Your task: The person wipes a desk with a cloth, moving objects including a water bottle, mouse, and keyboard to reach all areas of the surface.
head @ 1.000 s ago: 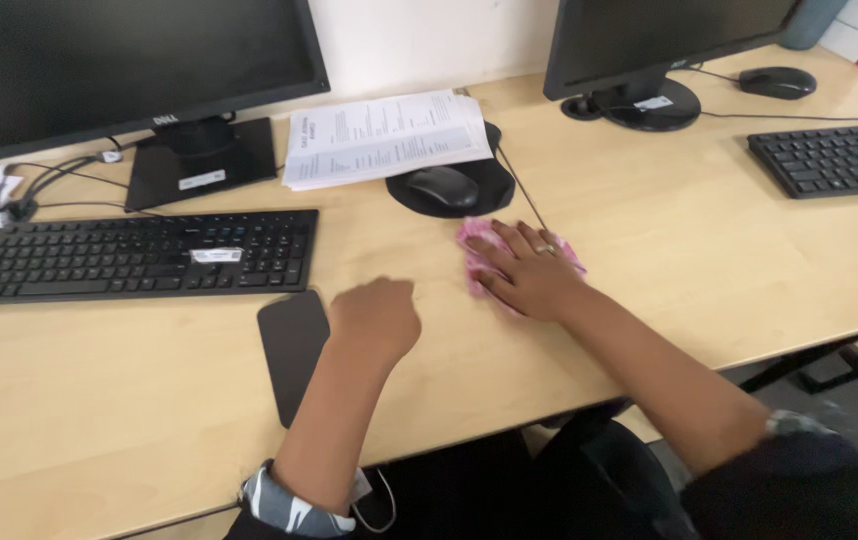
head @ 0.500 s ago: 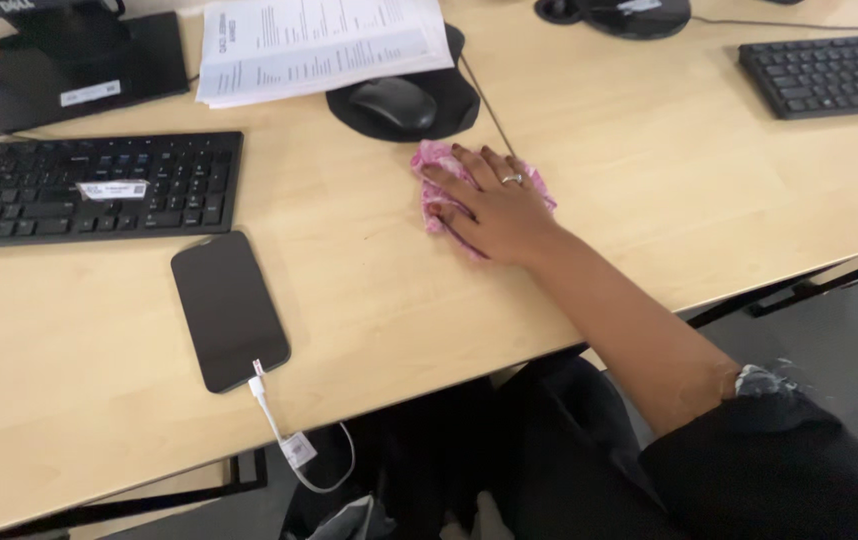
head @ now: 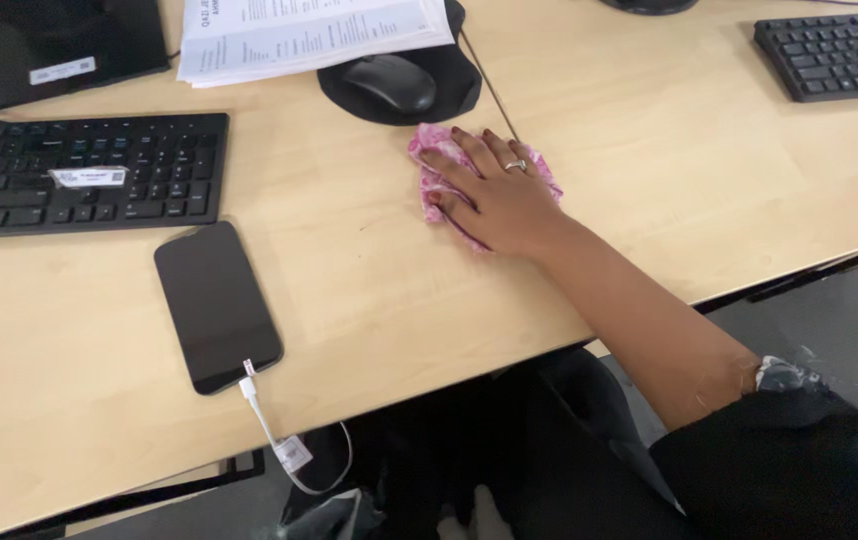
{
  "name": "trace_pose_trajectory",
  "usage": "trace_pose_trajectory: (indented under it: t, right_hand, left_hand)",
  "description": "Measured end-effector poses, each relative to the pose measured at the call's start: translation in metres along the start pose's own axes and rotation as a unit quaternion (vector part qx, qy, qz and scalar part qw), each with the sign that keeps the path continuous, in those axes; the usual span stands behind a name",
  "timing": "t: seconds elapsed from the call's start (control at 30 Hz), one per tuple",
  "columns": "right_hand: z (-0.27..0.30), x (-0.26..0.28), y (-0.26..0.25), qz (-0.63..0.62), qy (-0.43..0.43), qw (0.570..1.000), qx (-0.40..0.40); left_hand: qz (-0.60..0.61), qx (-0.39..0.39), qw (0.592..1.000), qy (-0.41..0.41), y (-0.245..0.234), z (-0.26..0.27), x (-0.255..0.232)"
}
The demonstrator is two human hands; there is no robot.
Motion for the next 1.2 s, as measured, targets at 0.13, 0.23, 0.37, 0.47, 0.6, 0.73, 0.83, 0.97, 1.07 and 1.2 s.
trace_pose_trajectory:
  t: [0.13, 0.23, 0.37, 0.47, 0.6, 0.73, 0.83, 0.97, 1.07, 1.2]
  right_hand:
    - [-0.003, 0.006, 0.003, -0.006, -0.027, 1.000, 0.008]
    - [-0.019, 0.051, 0.009, -0.024, -0.145, 0.989, -0.030]
    - [-0.047, 0.081, 0.026, -0.049, -0.115, 0.992, -0.005]
    - [-0.065, 0.084, 0.023, -0.062, -0.142, 0.986, -0.061]
    - [-0.054, 0.081, 0.024, -0.062, -0.172, 0.977, -0.108]
    - [-0.055, 0.080, 0.028, -0.049, -0.164, 0.981, -0.095]
    - [-0.062, 0.078, 0.034, -0.052, -0.145, 0.987, -0.055]
    - [-0.070, 0.079, 0.033, -0.055, -0.138, 0.989, 0.002]
    - [-0.069, 0.080, 0.028, -0.037, -0.135, 0.990, 0.011]
    - [-0.071, 0.081, 0.020, -0.103, -0.128, 0.986, 0.010]
  left_hand:
    - [0.020, -0.084, 0.992, -0.092, -0.027, 0.007, 0.056]
    - [0.106, -0.187, 0.918, -0.334, -0.036, 0.017, 0.228]
    - [0.221, -0.300, 0.642, -0.671, -0.015, 0.085, 0.413]
    - [0.201, -0.369, 0.645, -0.639, -0.015, 0.106, 0.496]
    - [0.229, -0.448, 0.619, -0.603, -0.026, 0.116, 0.554]
    - [0.235, -0.490, 0.596, -0.591, -0.041, 0.110, 0.571]
    - [0.237, -0.509, 0.579, -0.591, -0.039, 0.114, 0.574]
    - [0.238, -0.522, 0.571, -0.587, -0.040, 0.108, 0.580]
    - [0.241, -0.523, 0.567, -0.589, -0.038, 0.106, 0.586]
    - [0.242, -0.510, 0.598, -0.569, -0.044, 0.096, 0.579]
Point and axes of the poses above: each hand's wrist, its own z-axis away from the middle knuckle, its own y-axis out of the palm, x = y × z, the point moved 8 cm from there along -z, towards the middle knuckle, and after that the axes turned 1 degree about -y, right-handed, at the moved point
